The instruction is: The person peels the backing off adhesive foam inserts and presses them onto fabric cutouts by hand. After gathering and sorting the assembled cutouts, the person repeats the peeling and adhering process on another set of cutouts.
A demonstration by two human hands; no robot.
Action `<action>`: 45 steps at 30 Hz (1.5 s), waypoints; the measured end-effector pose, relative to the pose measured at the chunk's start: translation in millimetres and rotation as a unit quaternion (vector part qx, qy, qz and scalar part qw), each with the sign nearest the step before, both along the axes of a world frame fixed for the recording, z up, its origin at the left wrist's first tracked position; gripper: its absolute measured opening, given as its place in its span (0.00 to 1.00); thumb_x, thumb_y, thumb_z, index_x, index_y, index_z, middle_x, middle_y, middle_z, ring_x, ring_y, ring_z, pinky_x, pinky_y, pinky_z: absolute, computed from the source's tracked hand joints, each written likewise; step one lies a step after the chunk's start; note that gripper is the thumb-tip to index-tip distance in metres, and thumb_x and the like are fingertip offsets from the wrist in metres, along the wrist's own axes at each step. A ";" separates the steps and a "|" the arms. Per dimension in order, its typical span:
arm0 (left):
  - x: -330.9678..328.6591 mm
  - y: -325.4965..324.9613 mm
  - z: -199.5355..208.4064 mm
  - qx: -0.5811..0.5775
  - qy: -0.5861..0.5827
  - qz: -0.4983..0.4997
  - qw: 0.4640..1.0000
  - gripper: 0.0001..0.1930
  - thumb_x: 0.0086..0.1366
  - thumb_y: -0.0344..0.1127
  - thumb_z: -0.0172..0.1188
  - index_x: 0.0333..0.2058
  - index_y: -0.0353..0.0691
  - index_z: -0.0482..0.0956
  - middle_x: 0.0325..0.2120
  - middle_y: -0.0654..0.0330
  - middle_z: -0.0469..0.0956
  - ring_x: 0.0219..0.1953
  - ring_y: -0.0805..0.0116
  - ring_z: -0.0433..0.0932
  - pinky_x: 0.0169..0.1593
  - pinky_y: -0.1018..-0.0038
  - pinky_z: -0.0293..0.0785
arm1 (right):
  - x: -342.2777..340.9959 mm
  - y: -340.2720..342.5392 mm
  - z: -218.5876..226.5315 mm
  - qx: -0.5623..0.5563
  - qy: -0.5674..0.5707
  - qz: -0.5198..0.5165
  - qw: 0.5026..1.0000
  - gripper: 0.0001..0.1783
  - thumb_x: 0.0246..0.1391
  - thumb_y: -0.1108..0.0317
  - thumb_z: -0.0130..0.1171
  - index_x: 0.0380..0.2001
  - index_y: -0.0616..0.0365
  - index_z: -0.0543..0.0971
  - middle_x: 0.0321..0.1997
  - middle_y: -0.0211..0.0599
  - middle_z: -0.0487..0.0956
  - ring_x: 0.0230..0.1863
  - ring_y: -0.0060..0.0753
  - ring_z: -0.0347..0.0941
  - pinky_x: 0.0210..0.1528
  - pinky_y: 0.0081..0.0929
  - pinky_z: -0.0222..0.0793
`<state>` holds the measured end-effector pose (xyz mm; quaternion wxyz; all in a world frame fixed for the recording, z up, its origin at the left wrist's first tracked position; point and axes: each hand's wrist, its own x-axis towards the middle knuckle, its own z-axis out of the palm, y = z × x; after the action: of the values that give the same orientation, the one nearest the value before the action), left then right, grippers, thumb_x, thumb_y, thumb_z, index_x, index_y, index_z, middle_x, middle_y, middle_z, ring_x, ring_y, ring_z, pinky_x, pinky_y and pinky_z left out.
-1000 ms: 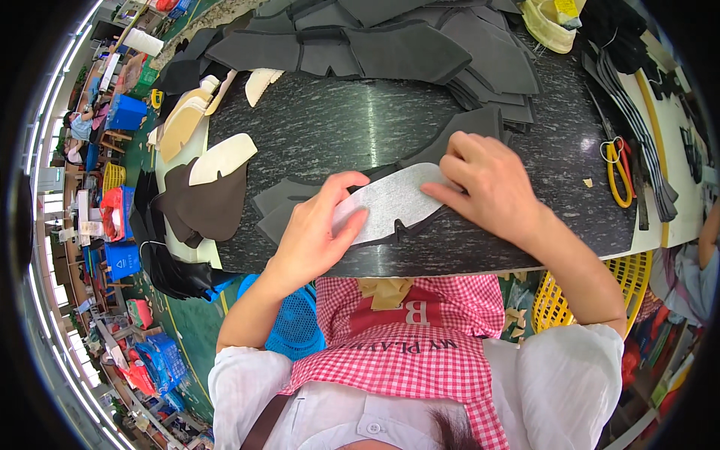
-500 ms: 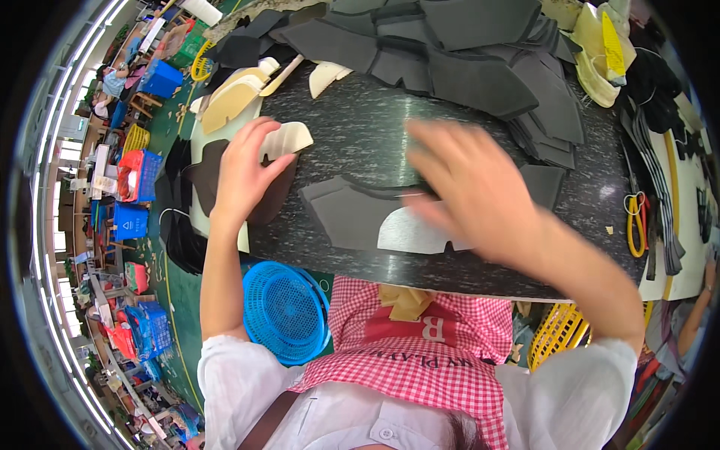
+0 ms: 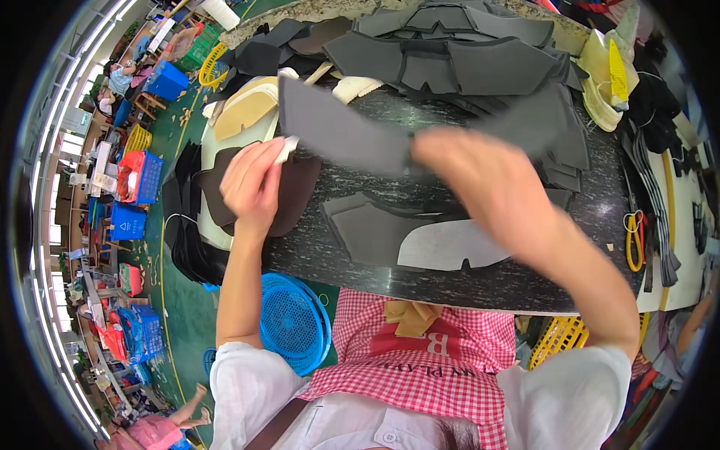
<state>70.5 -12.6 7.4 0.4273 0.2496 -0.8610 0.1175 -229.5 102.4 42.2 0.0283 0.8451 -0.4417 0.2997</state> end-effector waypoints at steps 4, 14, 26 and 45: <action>-10.1 43.4 28.8 -0.082 -0.060 -0.065 0.993 0.10 0.48 0.23 0.63 0.33 0.37 0.79 0.33 0.56 0.81 0.40 0.60 0.81 0.45 0.67 0.77 | 7.0 91.9 -23.8 0.121 0.103 -0.033 0.987 0.22 0.47 0.68 0.55 0.48 0.63 0.73 0.50 0.47 0.74 0.50 0.44 0.73 0.49 0.35 0.71; -35.2 55.1 41.7 -0.076 -0.140 -0.134 0.978 0.14 0.52 0.30 0.62 0.40 0.42 0.78 0.44 0.57 0.79 0.48 0.55 0.77 0.53 0.62 0.70 | 31.7 66.9 5.6 0.202 -0.517 -0.005 0.832 0.07 0.59 0.69 0.51 0.28 0.60 0.73 0.28 0.27 0.71 0.25 0.13 0.61 0.27 0.13 0.57; -97.1 99.5 64.0 0.495 -0.057 -0.363 0.788 0.20 0.38 0.45 0.76 0.22 0.40 0.74 0.30 0.56 0.73 0.34 0.61 0.74 0.41 0.67 0.72 | 34.9 82.2 24.6 0.268 -0.483 0.105 0.827 0.08 0.49 0.76 0.59 0.19 0.60 0.72 0.20 0.30 0.74 0.21 0.22 0.69 0.19 0.21 0.60; -90.8 135.3 15.8 0.640 -0.054 -0.207 0.738 0.24 0.48 0.34 0.72 0.42 0.38 0.72 0.18 0.65 0.74 0.20 0.82 0.72 0.25 0.84 0.65 | -19.3 143.7 -21.2 0.220 -0.270 -0.076 0.934 0.10 0.47 0.70 0.62 0.18 0.60 0.73 0.21 0.34 0.73 0.20 0.33 0.70 0.22 0.27 0.65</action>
<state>-20.3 122.7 23.2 0.1330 0.2728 -0.7856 -0.5392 -248.9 246.1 21.0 -0.2558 0.6811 -0.5509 0.4089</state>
